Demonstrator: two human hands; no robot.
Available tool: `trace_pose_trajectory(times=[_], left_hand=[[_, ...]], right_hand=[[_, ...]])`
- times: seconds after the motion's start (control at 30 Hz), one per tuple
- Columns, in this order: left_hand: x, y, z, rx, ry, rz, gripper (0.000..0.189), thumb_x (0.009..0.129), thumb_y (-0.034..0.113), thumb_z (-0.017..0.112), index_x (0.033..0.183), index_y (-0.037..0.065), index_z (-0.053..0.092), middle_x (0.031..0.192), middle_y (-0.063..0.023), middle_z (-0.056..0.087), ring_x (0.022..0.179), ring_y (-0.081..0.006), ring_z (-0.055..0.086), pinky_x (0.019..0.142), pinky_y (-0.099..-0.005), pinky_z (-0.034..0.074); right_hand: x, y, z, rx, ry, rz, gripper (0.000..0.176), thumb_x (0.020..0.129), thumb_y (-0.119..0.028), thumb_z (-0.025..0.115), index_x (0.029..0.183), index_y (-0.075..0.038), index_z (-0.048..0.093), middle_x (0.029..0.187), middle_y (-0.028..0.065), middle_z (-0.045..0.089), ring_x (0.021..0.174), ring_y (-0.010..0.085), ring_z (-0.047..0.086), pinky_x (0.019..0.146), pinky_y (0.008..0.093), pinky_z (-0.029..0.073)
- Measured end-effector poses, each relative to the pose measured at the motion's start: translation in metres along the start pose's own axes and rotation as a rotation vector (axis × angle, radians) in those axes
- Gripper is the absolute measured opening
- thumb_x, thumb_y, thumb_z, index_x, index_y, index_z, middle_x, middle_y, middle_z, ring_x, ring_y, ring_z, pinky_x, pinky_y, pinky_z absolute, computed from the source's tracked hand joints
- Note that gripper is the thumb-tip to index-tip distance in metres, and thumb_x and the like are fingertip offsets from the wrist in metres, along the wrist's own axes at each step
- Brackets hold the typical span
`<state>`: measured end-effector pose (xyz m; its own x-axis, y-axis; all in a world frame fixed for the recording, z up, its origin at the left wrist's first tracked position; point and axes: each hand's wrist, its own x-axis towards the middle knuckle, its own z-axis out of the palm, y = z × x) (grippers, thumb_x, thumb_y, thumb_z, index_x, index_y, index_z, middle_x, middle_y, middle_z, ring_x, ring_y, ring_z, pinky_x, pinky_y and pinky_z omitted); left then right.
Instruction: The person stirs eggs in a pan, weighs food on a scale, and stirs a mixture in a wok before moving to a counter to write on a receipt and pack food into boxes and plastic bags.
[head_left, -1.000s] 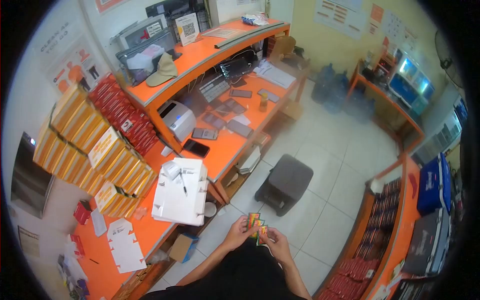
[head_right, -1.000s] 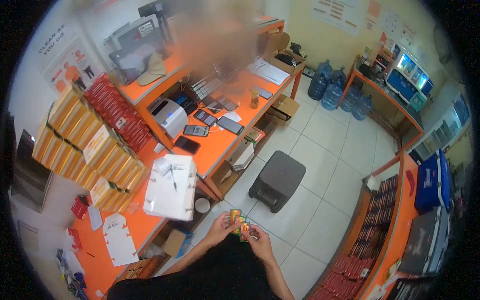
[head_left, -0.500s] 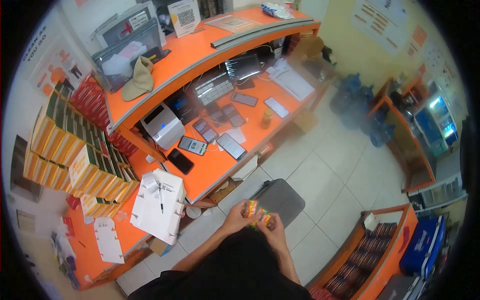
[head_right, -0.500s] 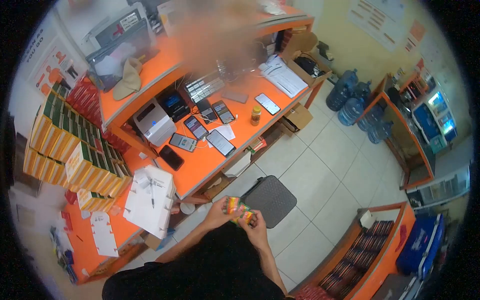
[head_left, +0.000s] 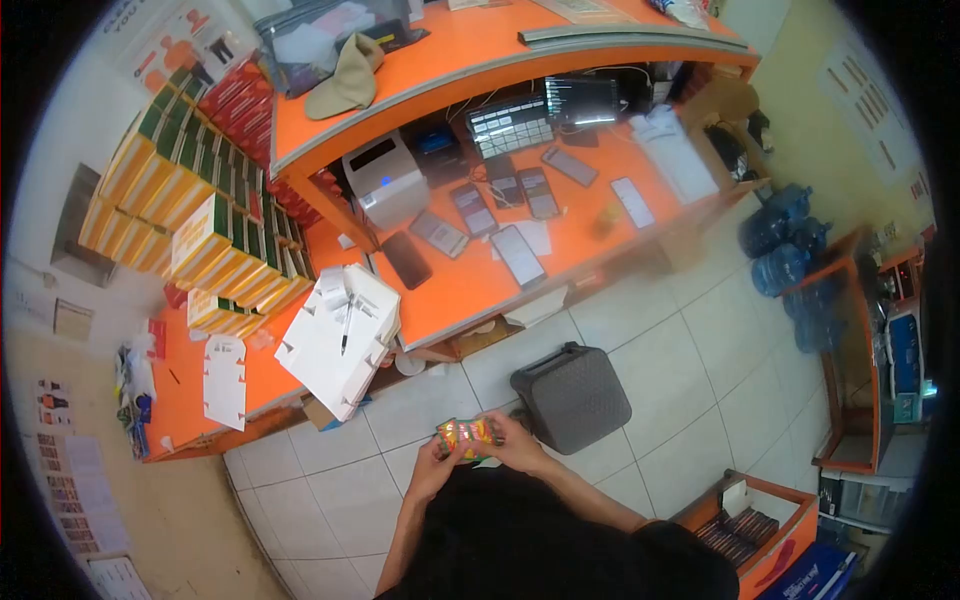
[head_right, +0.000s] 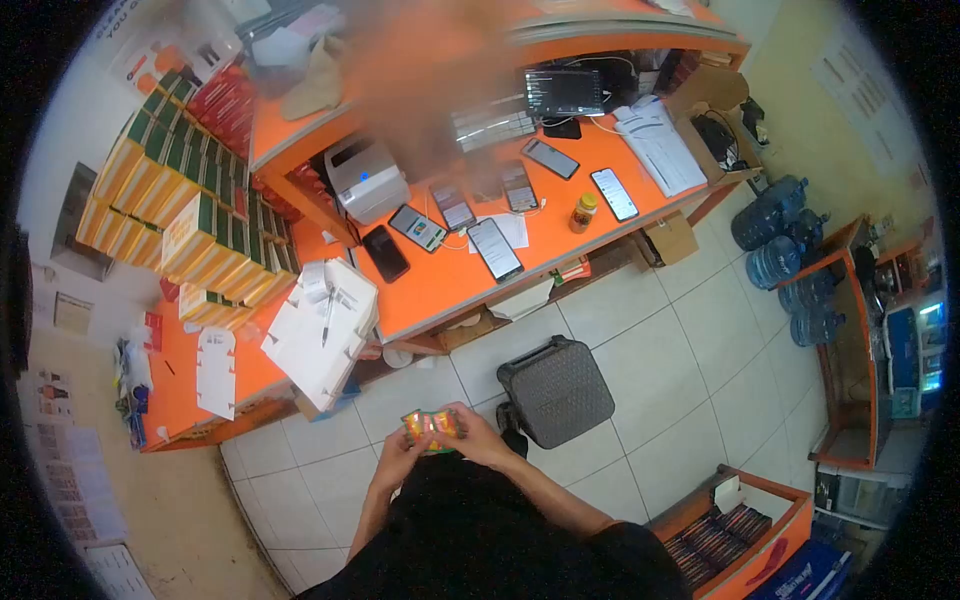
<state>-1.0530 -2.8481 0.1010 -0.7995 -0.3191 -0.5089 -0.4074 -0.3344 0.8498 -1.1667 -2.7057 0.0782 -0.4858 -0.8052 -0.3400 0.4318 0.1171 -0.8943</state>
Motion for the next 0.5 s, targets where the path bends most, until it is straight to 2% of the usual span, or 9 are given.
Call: trace_pose_trajectory(times=[0.17,0.2,0.37,0.5], left_hand=[[-0.028,-0.016,-0.031,-0.123,0.168,0.026,0.021,0.091,0.013,0.058,0.107,-0.001,0.059,0.097,-0.0056,0.065,0.085,-0.0108,0.062,0.072,-0.0265,0.054],[-0.033,-0.021,-0.042,-0.110,0.193,0.033,0.021,0.092,0.014,0.058,0.107,-0.001,0.059,0.096,-0.0056,0.065,0.083,-0.0106,0.062,0.071,-0.0265,0.054],[-0.064,-0.025,-0.110,-0.126,0.260,0.032,0.020,0.092,0.014,0.057,0.105,-0.001,0.060,0.094,-0.0053,0.065,0.079,-0.0099,0.062,0.069,-0.0262,0.054],[-0.105,-0.027,-0.200,0.056,0.312,0.105,0.029,0.096,0.024,0.050,0.103,-0.002,0.060,0.088,-0.0039,0.064,0.076,-0.0093,0.060,0.070,-0.0251,0.051]], right_hand=[[0.018,0.011,0.038,-0.183,-0.095,0.021,0.037,0.090,-0.024,0.062,0.116,-0.003,0.047,0.104,0.0067,0.058,0.096,0.0103,0.054,0.083,0.0277,0.045],[0.020,0.007,0.050,-0.138,-0.098,0.027,0.035,0.091,-0.026,0.060,0.113,-0.003,0.048,0.101,0.0051,0.058,0.092,0.0090,0.052,0.081,0.0272,0.045],[0.046,0.041,0.118,-0.127,-0.163,0.036,0.028,0.091,-0.023,0.059,0.109,-0.003,0.049,0.095,0.0029,0.056,0.087,0.0084,0.051,0.078,0.0258,0.045],[0.070,0.052,0.213,-0.159,-0.234,0.069,0.026,0.091,-0.021,0.059,0.109,-0.003,0.050,0.095,0.0029,0.056,0.086,0.0094,0.053,0.077,0.0265,0.046]])
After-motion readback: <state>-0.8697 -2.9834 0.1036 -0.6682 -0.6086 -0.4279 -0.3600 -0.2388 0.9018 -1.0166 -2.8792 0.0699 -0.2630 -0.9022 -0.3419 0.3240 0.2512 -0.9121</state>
